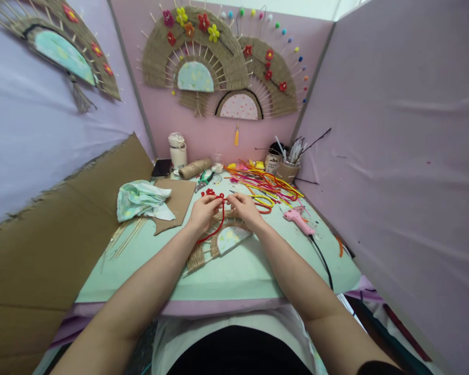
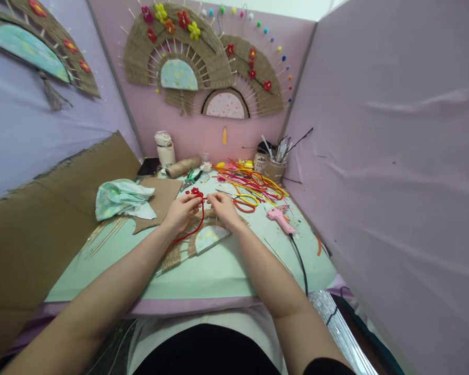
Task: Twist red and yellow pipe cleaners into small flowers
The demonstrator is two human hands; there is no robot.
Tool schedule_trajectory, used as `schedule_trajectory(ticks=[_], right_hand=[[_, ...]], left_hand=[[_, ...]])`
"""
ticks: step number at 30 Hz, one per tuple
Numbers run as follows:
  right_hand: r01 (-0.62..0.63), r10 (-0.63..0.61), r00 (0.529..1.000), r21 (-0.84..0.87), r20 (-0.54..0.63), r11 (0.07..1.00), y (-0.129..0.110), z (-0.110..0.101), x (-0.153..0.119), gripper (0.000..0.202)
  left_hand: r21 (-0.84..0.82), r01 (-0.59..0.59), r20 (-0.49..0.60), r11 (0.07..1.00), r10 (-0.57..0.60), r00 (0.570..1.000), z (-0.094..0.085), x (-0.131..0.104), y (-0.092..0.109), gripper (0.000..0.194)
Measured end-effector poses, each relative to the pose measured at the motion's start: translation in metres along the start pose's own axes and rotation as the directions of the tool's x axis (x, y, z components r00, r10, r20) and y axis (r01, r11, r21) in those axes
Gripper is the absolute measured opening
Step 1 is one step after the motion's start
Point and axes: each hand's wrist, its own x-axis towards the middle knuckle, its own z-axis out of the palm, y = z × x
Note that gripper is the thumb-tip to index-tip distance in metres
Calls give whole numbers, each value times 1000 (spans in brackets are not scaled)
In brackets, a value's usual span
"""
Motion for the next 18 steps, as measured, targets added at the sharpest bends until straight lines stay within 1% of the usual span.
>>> schedule_trajectory(ticks=[2, 4, 8, 11, 13, 15, 18], right_hand=[[-79, 73, 991, 46, 115, 996, -1, 3, -3, 31], [-147, 127, 973, 93, 194, 985, -1, 6, -7, 32], [-258, 196, 947, 240, 253, 936, -1, 9, -11, 33], [-326, 225, 917, 297, 329, 897, -3, 8, -11, 34], [-338, 232, 911, 294, 340, 894, -4, 8, -12, 35], [-325, 234, 916, 262, 325, 909, -5, 8, -12, 35], [-240, 190, 953, 206, 237, 949, -6, 7, -11, 33]], left_hand=[[-21, -21, 4, 1000, 21, 1000, -1, 2, -1, 30], [-20, -48, -5, 999, 48, 999, -3, 4, -4, 29], [67, -101, -41, 993, 103, 994, -6, 8, -8, 28], [84, -84, -24, 993, 87, 996, -6, 8, -6, 29], [46, -66, 8, 997, 66, 998, -5, 7, -4, 29], [-15, -42, 39, 999, 43, 998, -4, 6, -2, 27], [-129, 48, 67, 990, -40, 997, -6, 6, 1, 26]])
